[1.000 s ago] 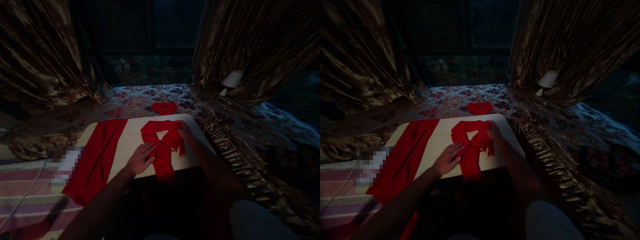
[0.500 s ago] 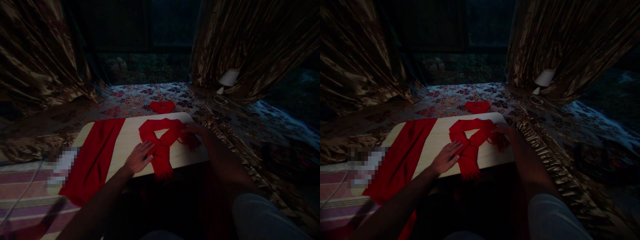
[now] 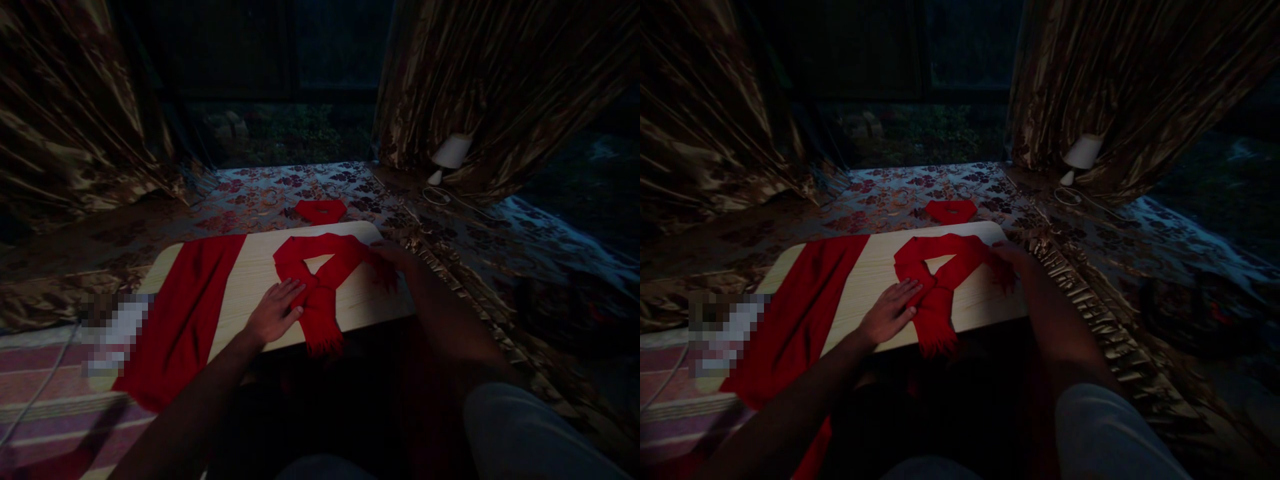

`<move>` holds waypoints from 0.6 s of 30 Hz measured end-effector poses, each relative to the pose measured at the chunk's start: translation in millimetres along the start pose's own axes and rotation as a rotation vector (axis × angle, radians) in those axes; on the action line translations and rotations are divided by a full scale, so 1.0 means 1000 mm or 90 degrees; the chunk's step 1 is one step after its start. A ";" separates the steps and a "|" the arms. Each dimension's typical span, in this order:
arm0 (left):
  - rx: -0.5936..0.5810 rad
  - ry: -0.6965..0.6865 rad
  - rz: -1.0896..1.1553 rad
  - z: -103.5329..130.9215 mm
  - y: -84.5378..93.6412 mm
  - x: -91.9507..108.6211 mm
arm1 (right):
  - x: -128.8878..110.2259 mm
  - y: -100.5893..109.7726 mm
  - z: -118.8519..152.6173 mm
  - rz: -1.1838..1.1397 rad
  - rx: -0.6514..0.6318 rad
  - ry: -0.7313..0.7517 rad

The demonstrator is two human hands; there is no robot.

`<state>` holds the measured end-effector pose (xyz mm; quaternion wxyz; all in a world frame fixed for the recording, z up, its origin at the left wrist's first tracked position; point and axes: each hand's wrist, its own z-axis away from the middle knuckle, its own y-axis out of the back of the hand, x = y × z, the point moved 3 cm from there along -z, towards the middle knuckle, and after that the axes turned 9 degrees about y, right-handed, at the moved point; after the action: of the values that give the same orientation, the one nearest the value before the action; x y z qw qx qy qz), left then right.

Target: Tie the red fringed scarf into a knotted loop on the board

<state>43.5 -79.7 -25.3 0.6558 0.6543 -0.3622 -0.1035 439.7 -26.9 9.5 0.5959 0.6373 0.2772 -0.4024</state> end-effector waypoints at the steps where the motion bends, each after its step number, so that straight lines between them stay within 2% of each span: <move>1: 0.002 -0.003 0.000 0.000 0.000 0.000 | 0.001 0.003 0.001 0.043 0.009 -0.021; 4: 0.008 -0.010 0.003 0.000 -0.001 -0.001 | -0.003 0.005 0.008 0.234 0.069 0.001; 7: 0.015 -0.011 0.006 0.000 -0.003 -0.003 | -0.015 -0.009 0.019 0.384 0.077 0.121; 10: 0.018 -0.012 0.009 0.000 -0.004 -0.003 | -0.021 -0.031 0.031 0.453 0.007 0.217; 12: 0.014 -0.010 0.009 0.000 -0.004 -0.004 | -0.021 -0.043 0.036 0.506 -0.025 0.222; 15: 0.009 -0.009 0.009 0.000 -0.004 -0.003 | -0.028 -0.055 0.037 0.562 0.013 0.206; 18: 0.010 -0.010 0.010 0.001 -0.002 -0.003 | -0.047 -0.068 0.032 0.545 0.047 0.299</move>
<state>42.1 -78.8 -28.6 0.6485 0.6555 -0.3737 -0.1007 352.4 -43.1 14.2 0.6060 0.7885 0.1025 0.0241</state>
